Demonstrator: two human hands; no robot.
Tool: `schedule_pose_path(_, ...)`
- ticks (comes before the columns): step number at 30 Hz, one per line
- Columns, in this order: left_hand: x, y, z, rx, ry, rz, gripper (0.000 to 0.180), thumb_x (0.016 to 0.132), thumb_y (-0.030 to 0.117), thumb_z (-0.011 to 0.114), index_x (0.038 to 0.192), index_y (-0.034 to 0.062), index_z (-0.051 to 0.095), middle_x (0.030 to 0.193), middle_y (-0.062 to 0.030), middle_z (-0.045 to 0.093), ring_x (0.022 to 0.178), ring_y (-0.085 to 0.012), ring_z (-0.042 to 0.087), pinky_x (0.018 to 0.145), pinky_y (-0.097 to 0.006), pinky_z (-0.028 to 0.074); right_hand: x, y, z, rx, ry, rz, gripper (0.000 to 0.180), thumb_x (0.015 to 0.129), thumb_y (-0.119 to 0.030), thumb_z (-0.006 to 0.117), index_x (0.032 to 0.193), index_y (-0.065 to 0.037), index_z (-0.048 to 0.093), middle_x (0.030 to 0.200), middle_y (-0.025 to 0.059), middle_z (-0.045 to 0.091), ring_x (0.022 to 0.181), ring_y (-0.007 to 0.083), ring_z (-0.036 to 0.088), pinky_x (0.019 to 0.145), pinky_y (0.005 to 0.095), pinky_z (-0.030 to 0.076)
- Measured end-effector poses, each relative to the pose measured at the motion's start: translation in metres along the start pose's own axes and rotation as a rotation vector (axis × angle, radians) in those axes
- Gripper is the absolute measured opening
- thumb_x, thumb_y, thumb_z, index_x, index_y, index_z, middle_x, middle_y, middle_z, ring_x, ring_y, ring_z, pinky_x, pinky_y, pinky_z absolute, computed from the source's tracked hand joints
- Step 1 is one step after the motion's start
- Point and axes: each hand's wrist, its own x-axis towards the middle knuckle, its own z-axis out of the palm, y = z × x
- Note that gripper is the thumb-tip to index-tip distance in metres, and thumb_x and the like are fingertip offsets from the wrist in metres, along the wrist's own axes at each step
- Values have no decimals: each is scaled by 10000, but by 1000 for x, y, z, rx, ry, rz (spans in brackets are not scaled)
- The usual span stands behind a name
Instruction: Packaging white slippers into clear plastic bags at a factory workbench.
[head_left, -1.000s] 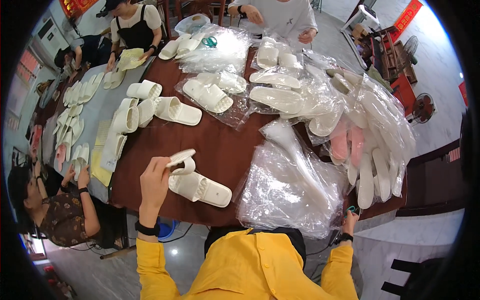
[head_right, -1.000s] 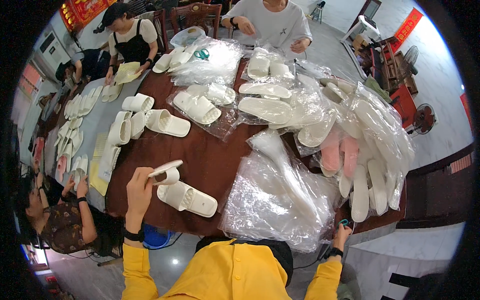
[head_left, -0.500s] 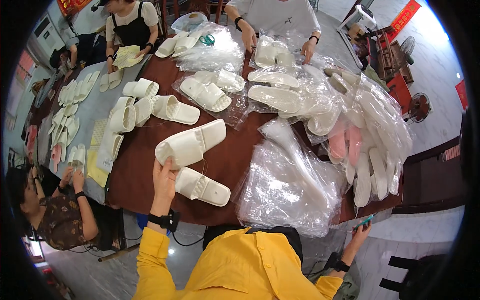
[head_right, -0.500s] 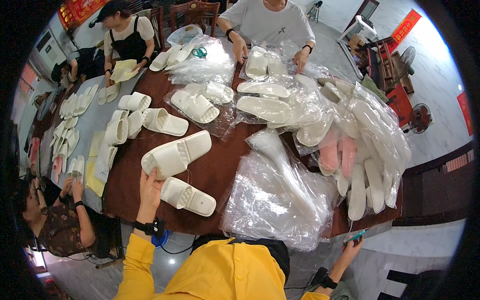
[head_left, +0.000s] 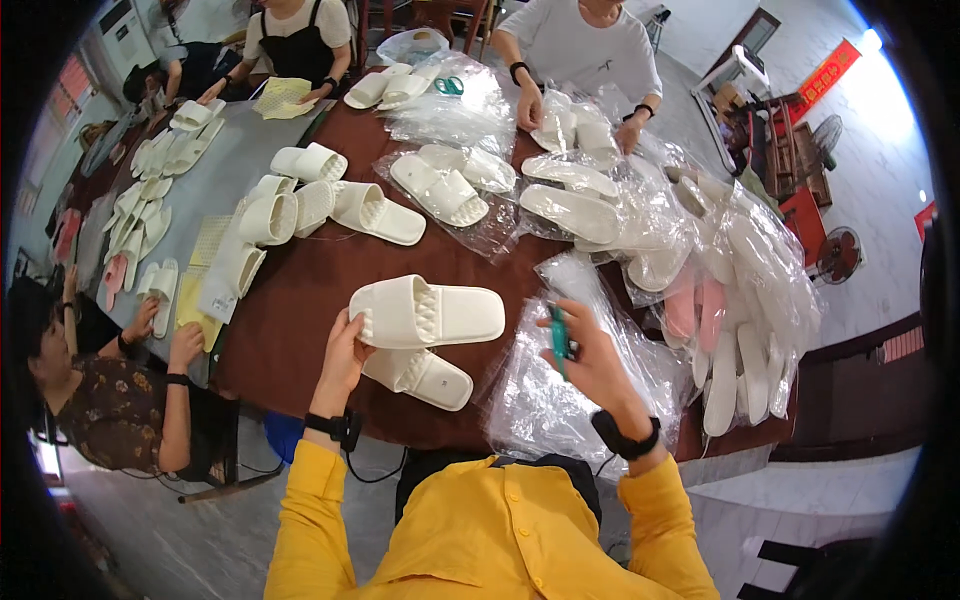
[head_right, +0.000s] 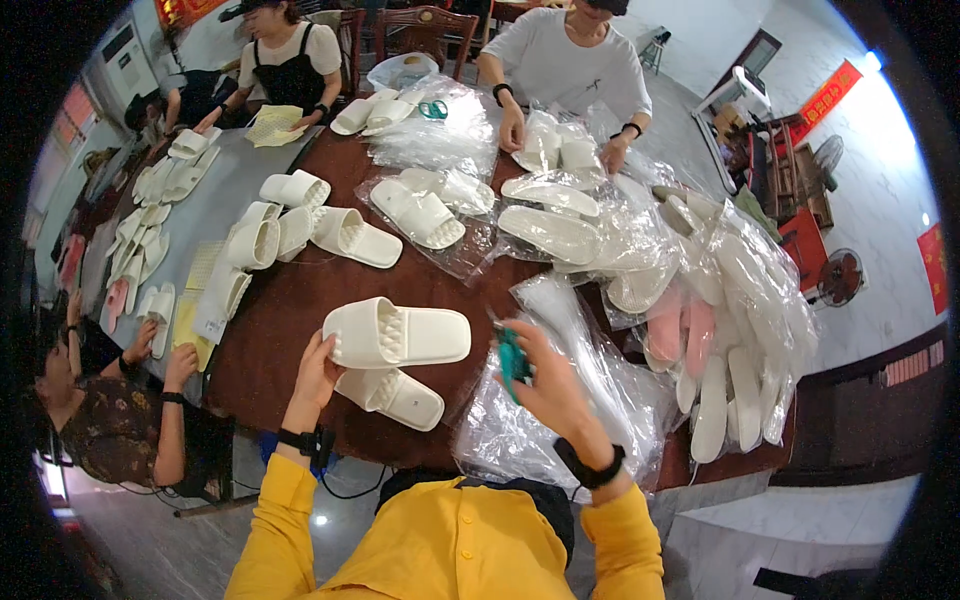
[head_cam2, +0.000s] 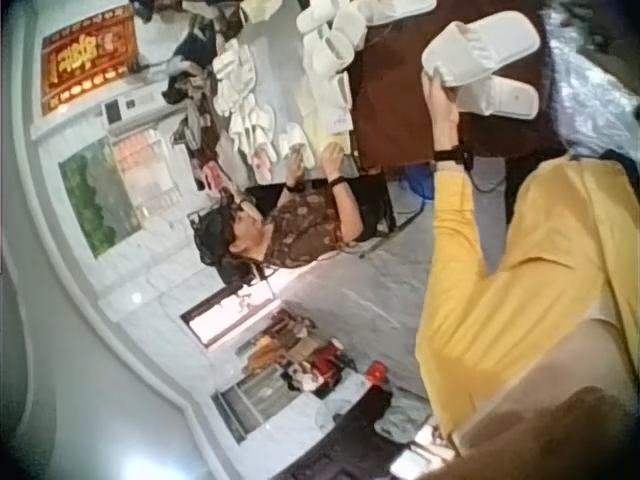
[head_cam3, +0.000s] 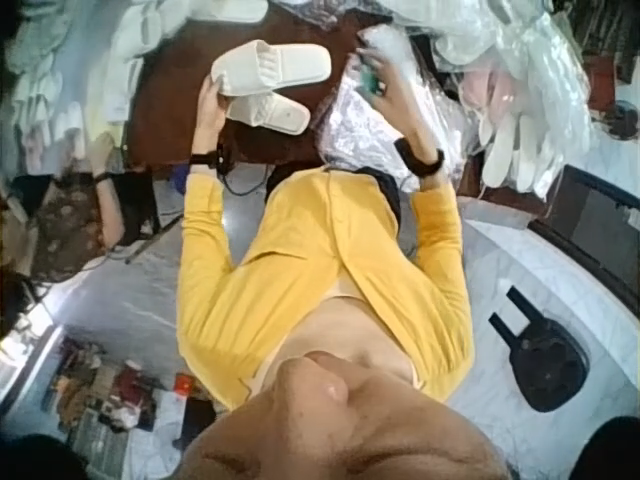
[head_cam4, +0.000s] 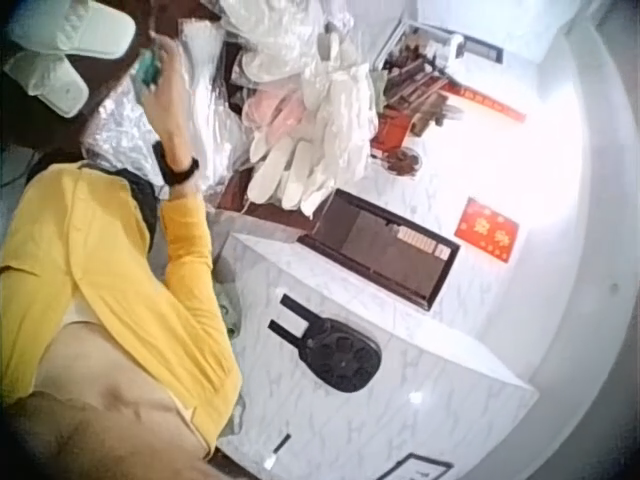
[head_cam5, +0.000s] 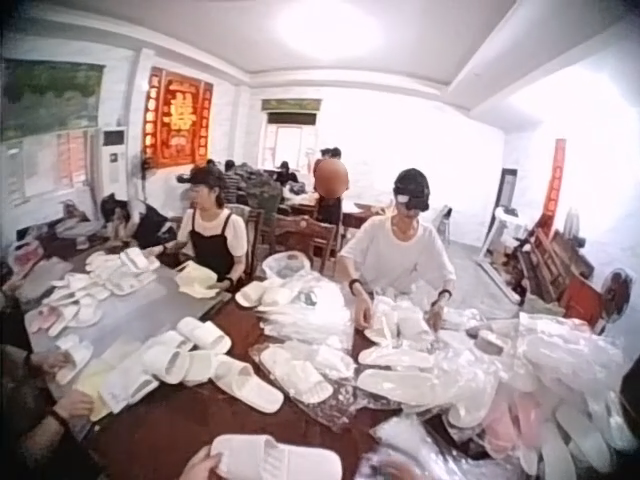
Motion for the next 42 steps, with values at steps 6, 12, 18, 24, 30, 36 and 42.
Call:
schedule_pose_path(6, -5, -17, 5, 913, 236, 642, 586, 926, 134, 575, 1448, 20, 335, 1437, -198, 409, 1326, -321, 399, 1105, -389, 312, 61, 36, 65, -285, -140, -112, 558, 813, -121, 670, 1302, -130, 402, 974, 214, 660, 891, 418, 635, 727, 459, 510)
schedule_pose_path(12, -60, -85, 38, 1334, 409, 344, 754, 820, 276, 694, 1461, 111, 332, 1511, -241, 230, 1404, -469, 150, 1136, -561, 165, 90, 81, 109, -450, -102, -10, 526, 816, -157, 658, 1271, -149, 395, 970, 186, 660, 907, 403, 643, 753, 486, 517)
schedule_pose_path(18, -44, -67, 4, 1419, 231, 677, 640, 750, -108, 527, 1342, 136, 534, 1476, -170, 340, 1390, -447, 225, 1151, -512, 222, 85, 122, 127, -572, -77, -133, 547, 789, -155, 668, 1256, -114, 385, 1063, 161, 626, 899, 374, 652, 717, 478, 546)
schedule_pose_path(24, -45, -3, 4, 1923, 30, 673, 561, 785, 20, 603, 1331, 127, 533, 1416, -160, 431, 1346, -413, 322, 1111, -481, 300, 48, 131, 119, -726, -101, -207, 503, 802, -196, 690, 1209, -111, 407, 1005, 159, 648, 852, 376, 658, 671, 479, 537)
schedule_pose_path(30, -56, -37, 46, 1399, -78, 603, 379, 855, 87, 591, 1224, 12, 544, 1249, -182, 560, 1019, -394, 599, 863, -459, 500, 43, 76, 89, -319, -58, -114, 530, 804, -217, 720, 1245, -91, 454, 986, 183, 627, 886, 358, 636, 735, 431, 511)
schedule_pose_path(36, -42, -88, 61, 1590, 91, 340, 450, 861, 67, 569, 1291, 33, 440, 1132, -180, 591, 917, -376, 630, 780, -460, 523, 19, 45, 80, 109, -307, 140, 626, 821, -273, 757, 1294, -41, 419, 865, 162, 612, 796, 231, 625, 679, 358, 483)
schedule_pose_path(42, -69, -92, 52, 1409, 122, 499, 256, 875, 63, 570, 1122, 5, 540, 963, -183, 595, 877, -389, 611, 753, -446, 502, 5, 59, 83, 32, -555, 147, 716, 911, -577, 543, 1303, 6, 405, 925, 212, 622, 852, 331, 624, 742, 403, 475)
